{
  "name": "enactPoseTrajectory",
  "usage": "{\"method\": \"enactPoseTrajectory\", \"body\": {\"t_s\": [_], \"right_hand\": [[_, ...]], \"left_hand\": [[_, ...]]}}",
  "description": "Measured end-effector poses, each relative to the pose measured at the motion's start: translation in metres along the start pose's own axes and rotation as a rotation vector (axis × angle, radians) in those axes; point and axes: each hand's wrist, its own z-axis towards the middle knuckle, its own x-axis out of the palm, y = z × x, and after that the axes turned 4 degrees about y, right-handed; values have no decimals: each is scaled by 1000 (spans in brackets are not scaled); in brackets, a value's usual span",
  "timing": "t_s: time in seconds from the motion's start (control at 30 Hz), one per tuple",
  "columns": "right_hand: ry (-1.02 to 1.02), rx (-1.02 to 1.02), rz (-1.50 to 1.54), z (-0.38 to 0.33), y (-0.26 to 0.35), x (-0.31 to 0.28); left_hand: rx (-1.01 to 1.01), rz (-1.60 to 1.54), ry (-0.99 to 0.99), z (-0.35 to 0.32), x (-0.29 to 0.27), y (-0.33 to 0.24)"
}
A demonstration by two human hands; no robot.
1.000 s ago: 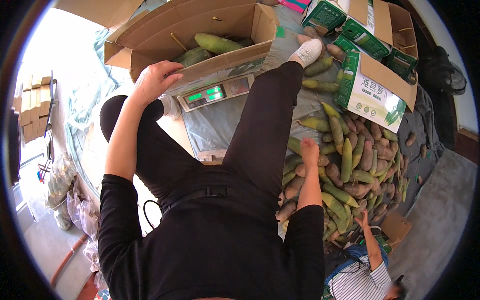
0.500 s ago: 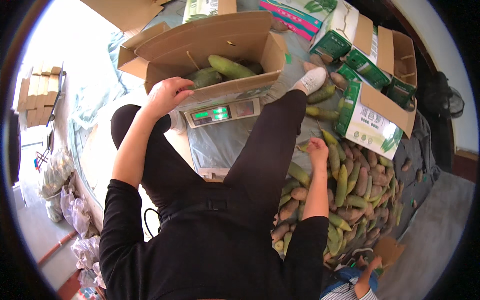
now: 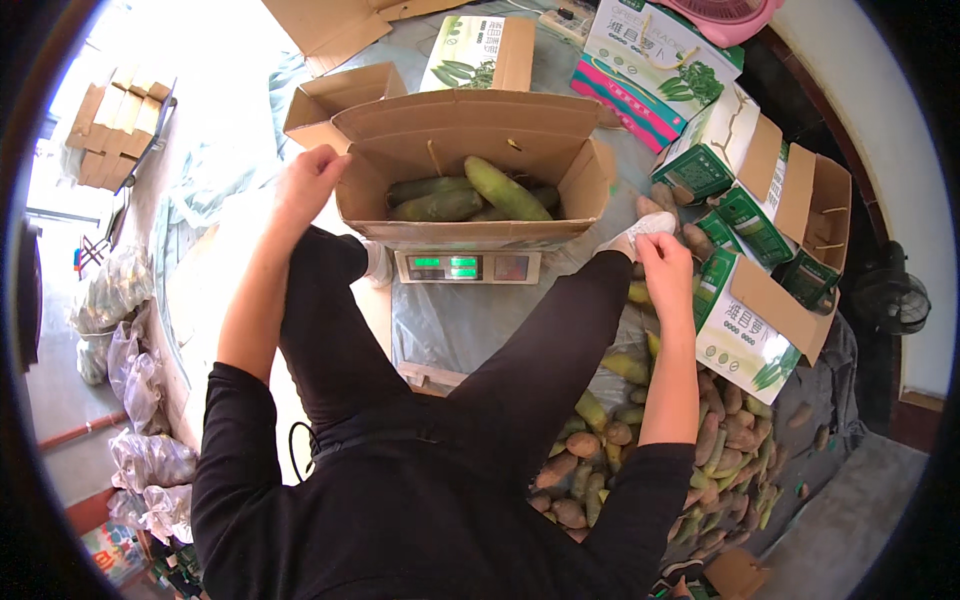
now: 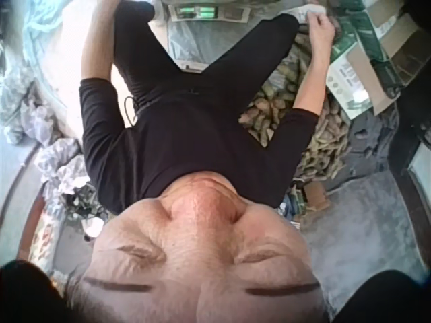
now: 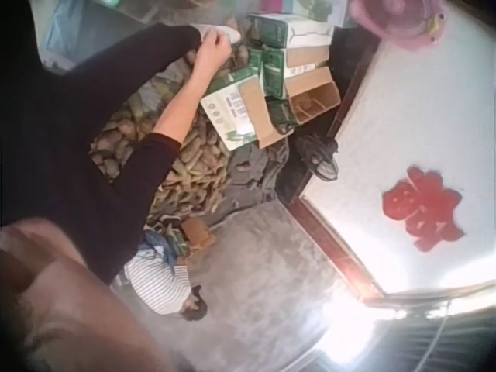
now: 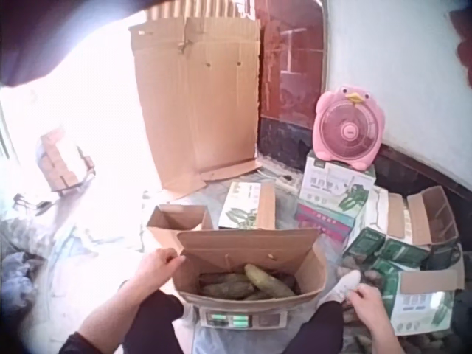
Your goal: Sort and weigh green produce (likely radishes or gourds) into boxes.
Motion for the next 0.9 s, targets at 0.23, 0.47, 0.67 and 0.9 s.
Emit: {"method": "enactPoseTrajectory", "body": {"t_s": [0.23,0.47,0.67,0.9], "right_hand": [[32,-29,-311,47,45,11],[109,-23,-727,78,64,38],[206,-2,-750,97,55,60],[165,-44,-785,106,76,63]], "left_hand": [[13,-50,122,40,2,73],[-169,10,548,55,31,70],[-269,94,606,68,58,83],[-135,145,494,68,52,105]]}}
